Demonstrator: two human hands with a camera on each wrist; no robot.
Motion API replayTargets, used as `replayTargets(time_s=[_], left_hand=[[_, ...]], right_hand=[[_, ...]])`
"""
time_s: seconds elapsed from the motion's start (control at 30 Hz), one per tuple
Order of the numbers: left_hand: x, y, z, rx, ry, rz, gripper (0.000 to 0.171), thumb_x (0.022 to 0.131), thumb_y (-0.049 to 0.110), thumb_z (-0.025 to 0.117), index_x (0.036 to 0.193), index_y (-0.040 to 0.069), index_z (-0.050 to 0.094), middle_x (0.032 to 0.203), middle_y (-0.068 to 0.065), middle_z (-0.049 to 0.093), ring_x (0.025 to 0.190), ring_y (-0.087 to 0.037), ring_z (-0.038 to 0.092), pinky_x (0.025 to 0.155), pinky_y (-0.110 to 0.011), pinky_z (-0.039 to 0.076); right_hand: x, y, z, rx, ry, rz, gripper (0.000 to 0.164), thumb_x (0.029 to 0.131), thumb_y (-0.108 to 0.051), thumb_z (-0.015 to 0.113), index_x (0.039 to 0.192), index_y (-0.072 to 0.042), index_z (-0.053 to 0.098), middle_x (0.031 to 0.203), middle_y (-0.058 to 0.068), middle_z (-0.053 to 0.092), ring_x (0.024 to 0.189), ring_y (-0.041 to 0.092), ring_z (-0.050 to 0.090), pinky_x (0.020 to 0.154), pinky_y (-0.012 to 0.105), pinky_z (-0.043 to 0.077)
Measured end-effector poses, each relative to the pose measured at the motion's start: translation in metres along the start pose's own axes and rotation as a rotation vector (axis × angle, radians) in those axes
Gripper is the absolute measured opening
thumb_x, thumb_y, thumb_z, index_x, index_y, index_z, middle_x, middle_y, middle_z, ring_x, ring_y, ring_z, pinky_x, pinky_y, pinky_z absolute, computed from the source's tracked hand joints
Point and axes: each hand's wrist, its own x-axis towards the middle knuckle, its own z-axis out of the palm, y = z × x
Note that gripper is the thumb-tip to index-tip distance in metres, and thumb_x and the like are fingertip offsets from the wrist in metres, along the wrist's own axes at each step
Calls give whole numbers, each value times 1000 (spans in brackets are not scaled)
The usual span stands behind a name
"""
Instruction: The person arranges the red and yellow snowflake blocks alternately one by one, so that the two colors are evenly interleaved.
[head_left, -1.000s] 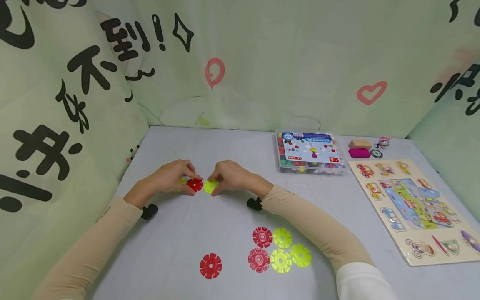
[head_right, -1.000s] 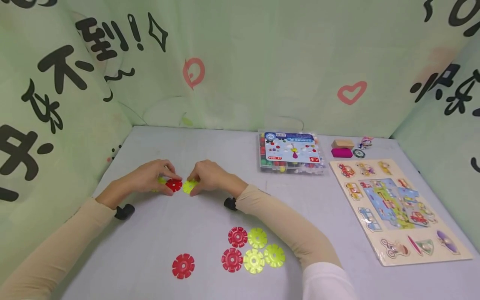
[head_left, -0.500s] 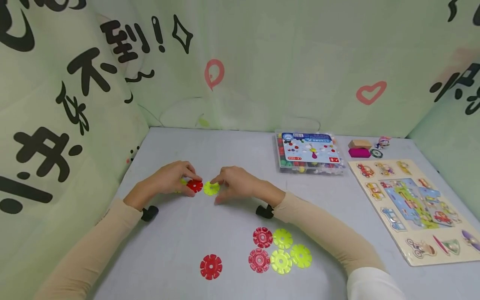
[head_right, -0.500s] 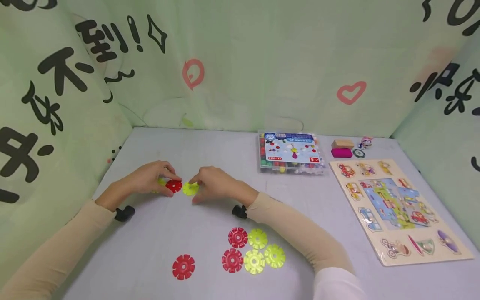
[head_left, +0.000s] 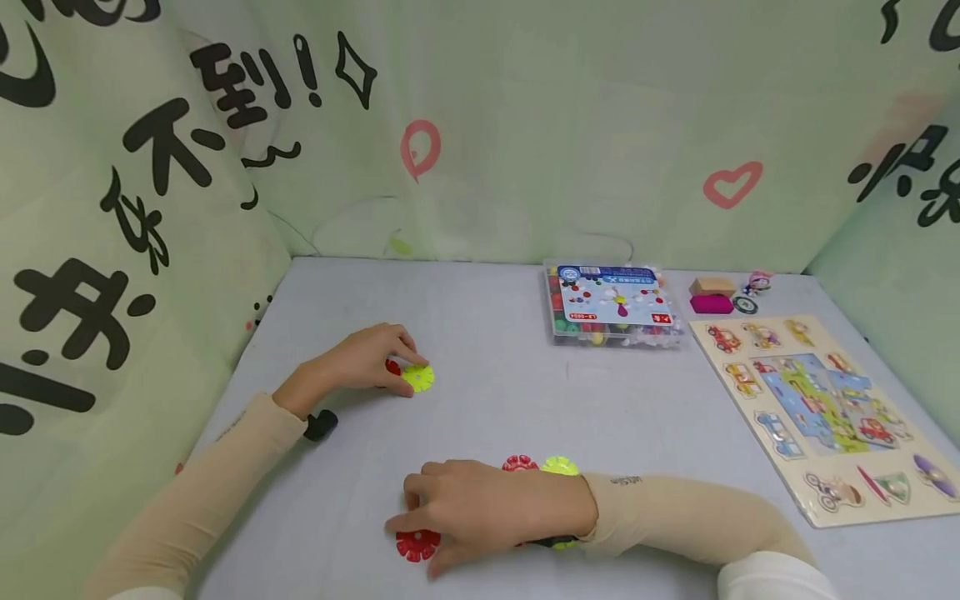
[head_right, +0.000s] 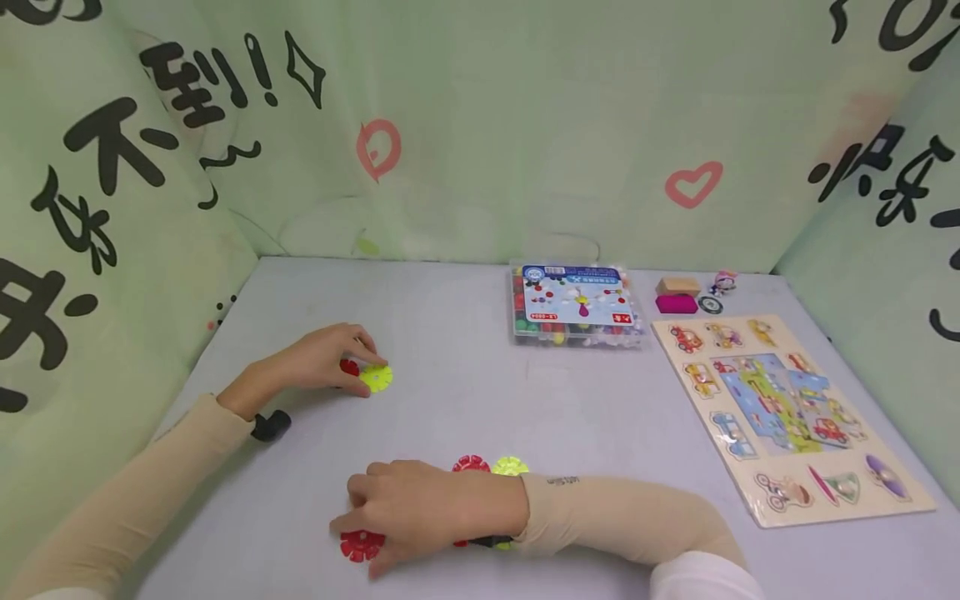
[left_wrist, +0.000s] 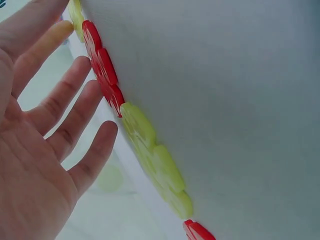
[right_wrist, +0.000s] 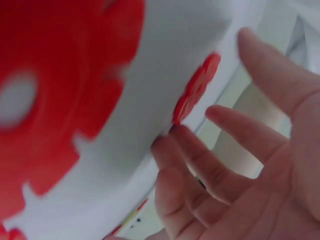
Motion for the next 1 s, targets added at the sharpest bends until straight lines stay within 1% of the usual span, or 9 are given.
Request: replayTargets(time_s=[0.1, 0.27, 0.33, 0.43, 0.53, 0.67, 0.73, 0.87, 1.0], left_hand=[[-1, 2, 0, 6, -5, -7, 50, 70, 40, 81, 116, 27, 69, 111, 4, 59, 103, -16, 52, 84, -32, 45], [0, 2, 1, 21, -7, -8, 49, 70, 40, 81, 116, 27, 69, 111, 4, 58, 103, -16, 52, 83, -31, 45], [0, 2, 1, 21, -9, -6, 49, 71, 39, 81, 116, 27, 69, 111, 3, 59, 102, -16, 53, 83, -31, 45], [0, 2, 2, 24, -12, -8, 48, 70, 39, 81, 116, 27, 69, 110, 3, 59, 101, -16, 53, 82, -31, 45], [0, 2, 2, 39, -11, -7, 48, 71, 41, 81, 116, 28, 69, 111, 3, 59, 102, -16, 53, 82, -31, 45], [2, 2, 2, 42, -11, -7, 48, 71, 41, 80, 116, 28, 69, 112, 3, 58, 103, -17, 52, 84, -33, 45], [2, 2, 3, 40, -11, -11, 48, 71, 40, 81, 116, 29, 69, 112, 3, 57, 103, -17, 52, 85, -33, 45], [3, 1, 3, 47, -15, -17, 48, 72, 42, 80, 117, 30, 68, 112, 4, 57, 103, -15, 51, 84, -32, 45], [2, 2, 1, 46, -11, -21, 49, 71, 41, 80, 117, 29, 68, 112, 3, 57, 103, -16, 52, 84, -32, 45]], right_hand=[[-1, -6, 4, -74, 9, -15, 50, 82, -57, 63, 126, -33, 58, 106, -11, 52, 89, 2, 44, 72, 12, 40], [0, -7, 7, -42, 5, 21, 40, 81, -52, 66, 112, -29, 61, 103, -11, 51, 86, 1, 42, 71, 11, 40], [1, -6, 6, -32, -8, 36, 41, 80, -53, 66, 110, -27, 60, 102, -11, 51, 87, 0, 43, 72, 10, 40], [0, -6, 6, -28, -27, 42, 48, 78, -58, 67, 111, -25, 59, 104, -11, 51, 88, 0, 43, 70, 9, 40], [-2, -4, 6, 25, -36, 53, 51, 75, -57, 70, 113, -25, 61, 106, -11, 51, 92, -1, 45, 71, 7, 40], [-8, 1, 7, 120, -32, 88, 48, 74, -51, 73, 113, -25, 62, 105, -11, 53, 96, -1, 46, 75, 7, 41], [-11, 0, 7, 125, -26, 100, 47, 75, -50, 74, 112, -24, 61, 104, -11, 53, 94, -1, 46, 76, 8, 41], [-15, -8, 7, 61, -16, 73, 43, 79, -45, 72, 112, -23, 58, 102, -12, 54, 88, -2, 47, 75, 7, 42], [-20, -15, 4, 66, -38, 7, 40, 80, -43, 73, 114, -26, 61, 105, -11, 54, 90, -3, 48, 77, 6, 42]])
